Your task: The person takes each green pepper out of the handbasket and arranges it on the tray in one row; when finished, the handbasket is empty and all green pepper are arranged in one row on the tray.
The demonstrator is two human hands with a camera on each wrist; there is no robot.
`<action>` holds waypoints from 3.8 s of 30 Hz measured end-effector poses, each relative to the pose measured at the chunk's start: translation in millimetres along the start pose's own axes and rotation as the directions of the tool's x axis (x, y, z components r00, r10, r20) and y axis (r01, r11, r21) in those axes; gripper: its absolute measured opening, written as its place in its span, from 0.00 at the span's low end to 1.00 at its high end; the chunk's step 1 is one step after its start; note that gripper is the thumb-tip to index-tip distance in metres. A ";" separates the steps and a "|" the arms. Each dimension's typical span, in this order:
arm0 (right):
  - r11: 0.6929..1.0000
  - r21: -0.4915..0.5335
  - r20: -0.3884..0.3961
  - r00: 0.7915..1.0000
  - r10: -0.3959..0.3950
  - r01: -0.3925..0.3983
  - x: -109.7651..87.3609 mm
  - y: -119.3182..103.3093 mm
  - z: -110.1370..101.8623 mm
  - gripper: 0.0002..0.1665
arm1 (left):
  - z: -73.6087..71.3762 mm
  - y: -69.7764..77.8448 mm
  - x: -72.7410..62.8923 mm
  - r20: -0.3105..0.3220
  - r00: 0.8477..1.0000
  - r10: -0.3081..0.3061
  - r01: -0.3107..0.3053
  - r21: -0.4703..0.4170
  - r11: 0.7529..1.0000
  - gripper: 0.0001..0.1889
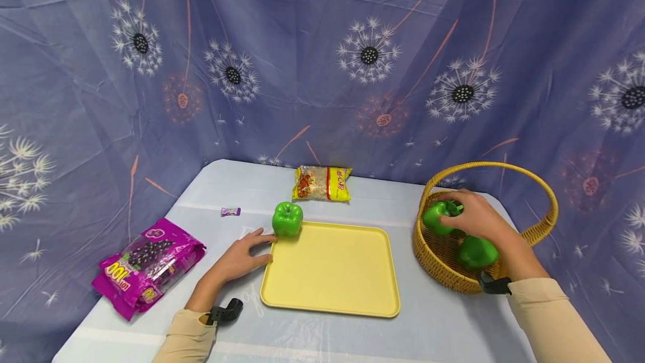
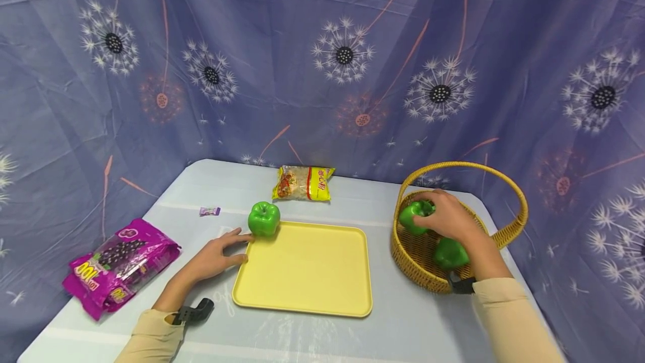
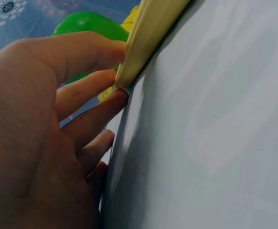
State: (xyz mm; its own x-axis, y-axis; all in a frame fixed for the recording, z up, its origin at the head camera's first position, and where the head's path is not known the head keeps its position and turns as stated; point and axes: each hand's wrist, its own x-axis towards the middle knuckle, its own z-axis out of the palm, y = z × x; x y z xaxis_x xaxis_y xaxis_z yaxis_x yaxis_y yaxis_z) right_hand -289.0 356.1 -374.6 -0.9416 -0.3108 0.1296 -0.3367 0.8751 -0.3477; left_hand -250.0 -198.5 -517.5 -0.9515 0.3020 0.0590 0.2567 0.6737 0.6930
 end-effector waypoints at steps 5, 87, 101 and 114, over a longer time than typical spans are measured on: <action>0.999 0.033 -0.013 1.000 -0.024 0.025 -2.9 -7.3 -6.0 0.34 | -0.3 0.3 -0.1 0.000 1.000 -0.006 0.006 0.002 1.000 0.24; 0.945 0.203 0.156 0.944 -0.291 0.257 100.9 -151.5 98.8 0.29 | -1.3 1.3 1.6 -0.007 1.000 0.021 -0.021 -0.003 1.000 0.23; 0.948 0.190 0.199 0.936 -0.290 0.254 112.7 -176.4 119.1 0.31 | 0.4 1.8 0.4 -0.001 1.000 0.003 -0.003 -0.013 1.000 0.24; 0.935 0.200 0.258 0.905 -0.338 0.292 119.2 -202.7 134.1 0.31 | -1.4 -0.4 -1.8 0.003 1.000 -0.011 0.011 -0.001 1.000 0.24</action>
State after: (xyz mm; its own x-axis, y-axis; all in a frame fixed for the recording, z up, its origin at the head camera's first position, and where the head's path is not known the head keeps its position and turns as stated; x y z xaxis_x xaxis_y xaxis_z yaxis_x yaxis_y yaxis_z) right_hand -333.7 91.8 -413.2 -0.7396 -0.6730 -0.0049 -0.5912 0.6531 -0.4733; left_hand -248.6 -200.2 -516.9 -0.9537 0.2969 0.0489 0.2461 0.6763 0.6943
